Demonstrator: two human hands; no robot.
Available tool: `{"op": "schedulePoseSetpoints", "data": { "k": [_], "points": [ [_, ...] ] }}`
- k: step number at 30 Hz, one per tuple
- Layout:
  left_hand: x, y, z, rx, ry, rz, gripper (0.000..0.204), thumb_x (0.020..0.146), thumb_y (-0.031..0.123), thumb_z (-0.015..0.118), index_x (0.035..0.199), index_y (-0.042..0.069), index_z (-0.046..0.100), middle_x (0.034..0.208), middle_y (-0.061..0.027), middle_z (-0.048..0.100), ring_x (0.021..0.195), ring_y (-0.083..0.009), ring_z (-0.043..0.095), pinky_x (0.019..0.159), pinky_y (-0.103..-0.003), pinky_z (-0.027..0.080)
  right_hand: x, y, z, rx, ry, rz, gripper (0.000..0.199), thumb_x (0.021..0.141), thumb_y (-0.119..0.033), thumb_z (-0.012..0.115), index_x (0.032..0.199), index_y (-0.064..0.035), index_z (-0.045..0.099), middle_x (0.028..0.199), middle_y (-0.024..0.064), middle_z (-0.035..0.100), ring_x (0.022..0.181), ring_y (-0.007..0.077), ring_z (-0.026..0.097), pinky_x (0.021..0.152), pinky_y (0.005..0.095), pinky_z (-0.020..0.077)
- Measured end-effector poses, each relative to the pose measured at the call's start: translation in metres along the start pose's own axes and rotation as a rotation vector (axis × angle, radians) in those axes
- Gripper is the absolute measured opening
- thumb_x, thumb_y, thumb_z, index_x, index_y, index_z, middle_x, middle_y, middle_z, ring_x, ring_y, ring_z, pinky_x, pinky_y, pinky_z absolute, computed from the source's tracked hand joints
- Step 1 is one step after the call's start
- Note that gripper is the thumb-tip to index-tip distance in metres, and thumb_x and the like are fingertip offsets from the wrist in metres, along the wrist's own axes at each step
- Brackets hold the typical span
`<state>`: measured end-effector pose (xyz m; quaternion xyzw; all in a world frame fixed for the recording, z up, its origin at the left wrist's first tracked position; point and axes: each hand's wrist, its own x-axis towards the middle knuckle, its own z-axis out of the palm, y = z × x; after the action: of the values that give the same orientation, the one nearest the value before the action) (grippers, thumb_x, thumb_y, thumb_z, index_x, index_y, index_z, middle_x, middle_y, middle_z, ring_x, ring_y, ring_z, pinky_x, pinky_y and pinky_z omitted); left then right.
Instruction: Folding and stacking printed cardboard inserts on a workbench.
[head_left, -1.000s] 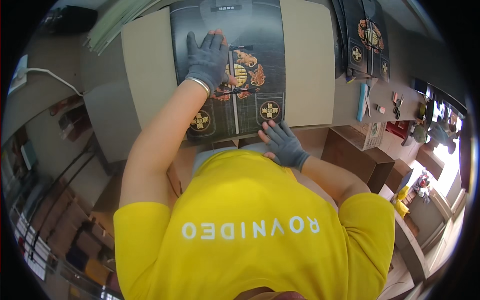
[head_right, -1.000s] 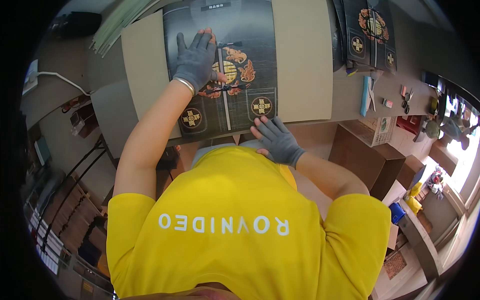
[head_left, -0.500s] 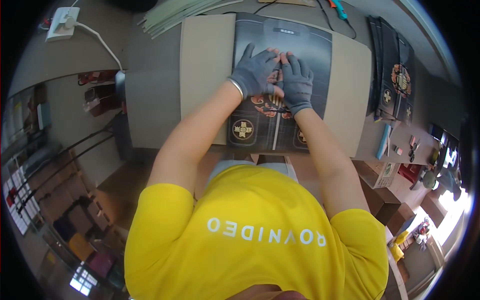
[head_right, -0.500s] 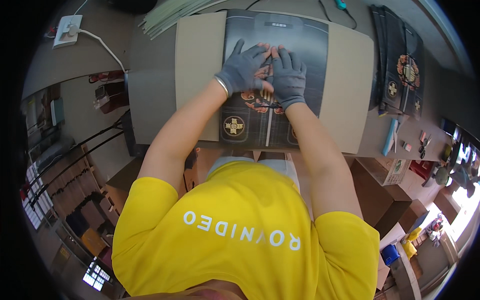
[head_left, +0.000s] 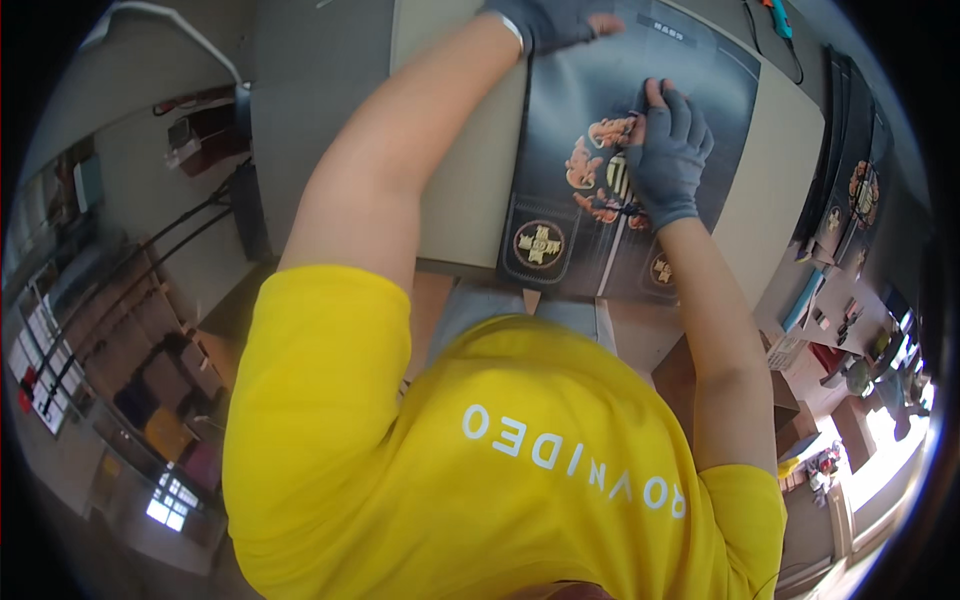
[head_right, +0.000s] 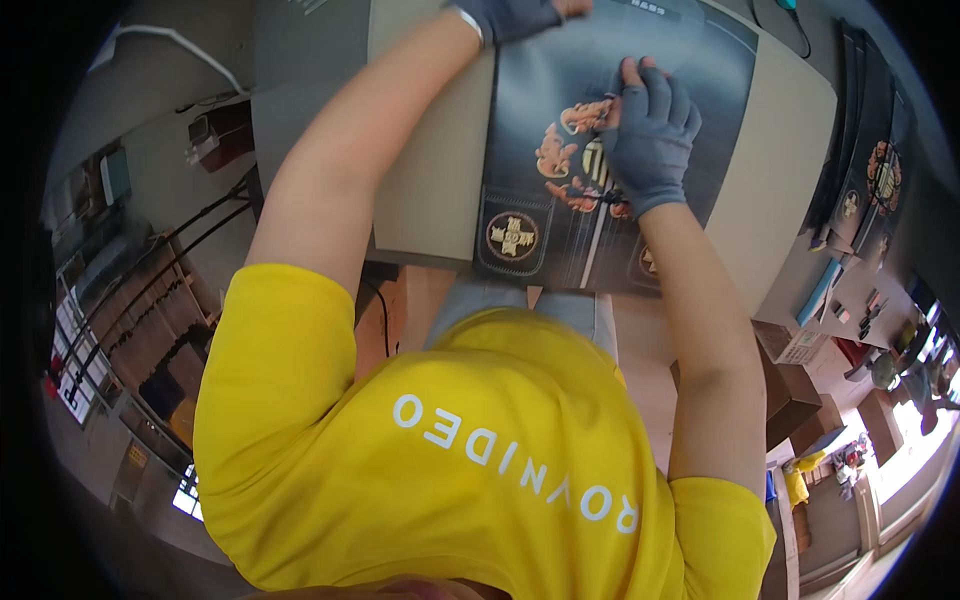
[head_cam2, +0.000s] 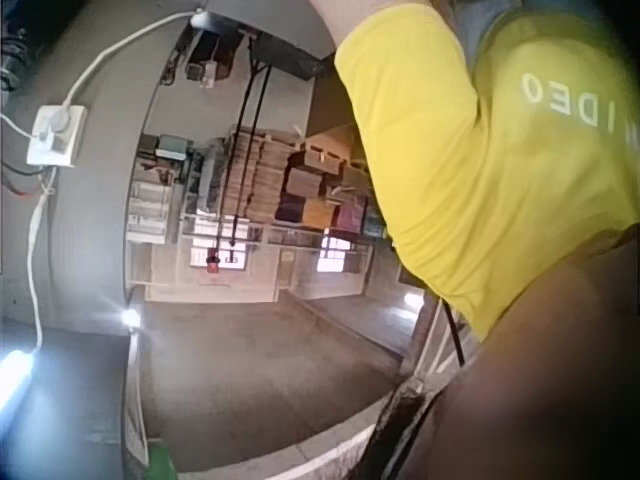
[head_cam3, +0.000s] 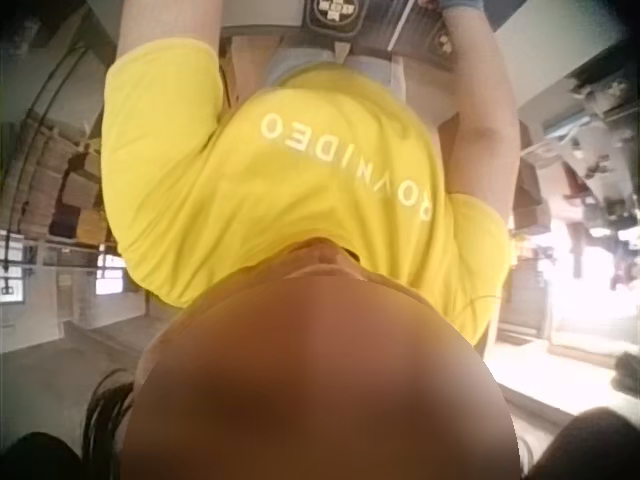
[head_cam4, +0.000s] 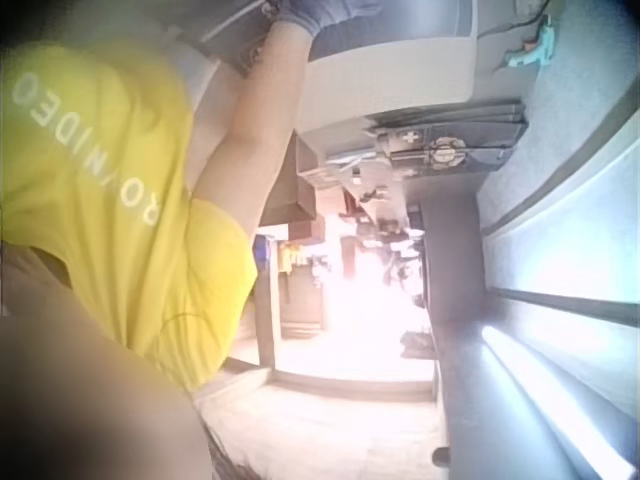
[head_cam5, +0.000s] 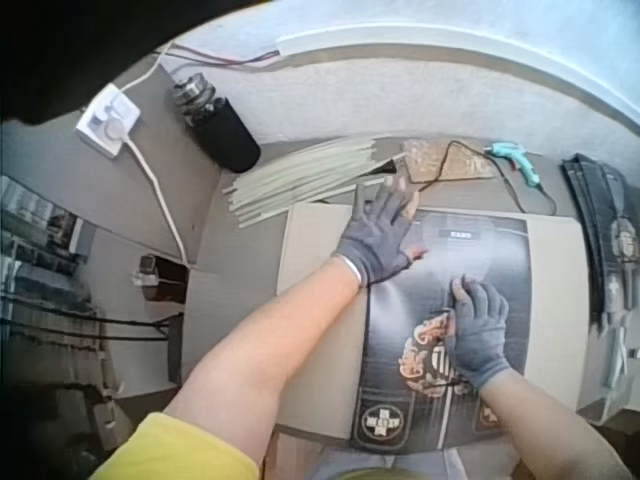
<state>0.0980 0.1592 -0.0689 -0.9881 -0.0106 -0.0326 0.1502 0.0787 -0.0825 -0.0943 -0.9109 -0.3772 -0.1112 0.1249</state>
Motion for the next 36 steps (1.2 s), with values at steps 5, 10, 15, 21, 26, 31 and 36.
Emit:
{"op": "schedulePoseSetpoints", "data": {
  "k": [5,10,15,21,26,31,36],
  "points": [
    [-0.207,0.077,-0.04,-0.82,-0.018,0.27,0.093,0.074,0.059,0.066,0.144,0.003,0.043,0.152,-0.0223,0.037,0.145,-0.0362,0.029,0.115,-0.059,0.02,0.002,0.004,0.0,-0.009,0.029,-0.041,0.049,0.089,-0.026,0.058,0.136,-0.0137,0.054,0.136,0.008,0.053,0.125,0.031,0.047,0.103,0.049,0.0344],
    [-0.282,0.118,-0.051,-0.92,-0.046,0.285,0.088,0.076,0.054,0.066,0.143,0.002,0.044,0.152,-0.0219,0.036,0.143,-0.0372,0.031,0.117,-0.057,0.019,-0.011,0.0,-0.006,0.008,0.122,0.019,0.052,0.088,-0.03,0.061,0.137,-0.0124,0.052,0.138,0.0111,0.051,0.128,0.0326,0.045,0.104,0.0508,0.0339],
    [-0.283,0.117,-0.057,-0.862,0.018,0.299,0.082,0.078,0.049,0.067,0.143,0.004,0.045,0.152,-0.0199,0.038,0.142,-0.0375,0.034,0.116,-0.057,0.021,-0.121,-0.01,-0.043,0.018,0.03,0.009,0.069,0.082,-0.035,0.067,0.144,-0.014,0.046,0.149,0.0152,0.039,0.139,0.0379,0.035,0.112,0.0559,0.026],
    [-0.281,0.122,-0.058,-0.719,0.069,0.268,0.074,0.079,0.04,0.071,0.141,0.007,0.047,0.149,-0.0181,0.042,0.141,-0.0361,0.034,0.114,-0.06,0.021,-0.216,0.001,-0.099,0.101,-0.006,0.338,0.061,0.085,-0.026,0.068,0.14,-0.0066,0.05,0.141,0.0226,0.045,0.124,0.0375,0.048,0.103,0.0488,0.0381],
    [-0.276,0.129,-0.069,-0.734,0.031,0.187,0.071,0.083,0.039,0.069,0.142,0.006,0.047,0.151,-0.0172,0.04,0.141,-0.0377,0.035,0.114,-0.058,0.024,-0.171,0.044,-0.123,0.931,-0.344,0.998,0.045,0.086,-0.016,0.069,0.127,-0.0008,0.056,0.119,0.0161,0.058,0.1,0.0194,0.056,0.085,0.0328,0.0475],
    [-0.24,0.097,-0.038,-0.75,0.088,0.071,0.072,0.083,0.038,0.07,0.141,0.003,0.045,0.148,-0.0222,0.041,0.138,-0.0386,0.037,0.114,-0.052,0.026,-0.154,0.159,-0.144,0.976,-0.024,0.95,0.033,0.092,-0.014,0.058,0.122,0.0015,0.057,0.105,0.0059,0.061,0.097,0.013,0.056,0.085,0.0282,0.0466],
    [-0.222,-0.001,-0.009,-0.435,-0.143,-0.777,0.096,0.071,0.046,0.08,0.134,-0.015,0.039,0.134,-0.0357,0.046,0.128,-0.045,0.045,0.109,-0.045,0.037,-0.138,0.359,-0.218,1.095,0.222,0.941,0.046,0.095,-0.016,0.062,0.136,0.0008,0.049,0.117,0.0103,0.064,0.102,0.0166,0.063,0.087,0.0307,0.0529]
  ]
}}
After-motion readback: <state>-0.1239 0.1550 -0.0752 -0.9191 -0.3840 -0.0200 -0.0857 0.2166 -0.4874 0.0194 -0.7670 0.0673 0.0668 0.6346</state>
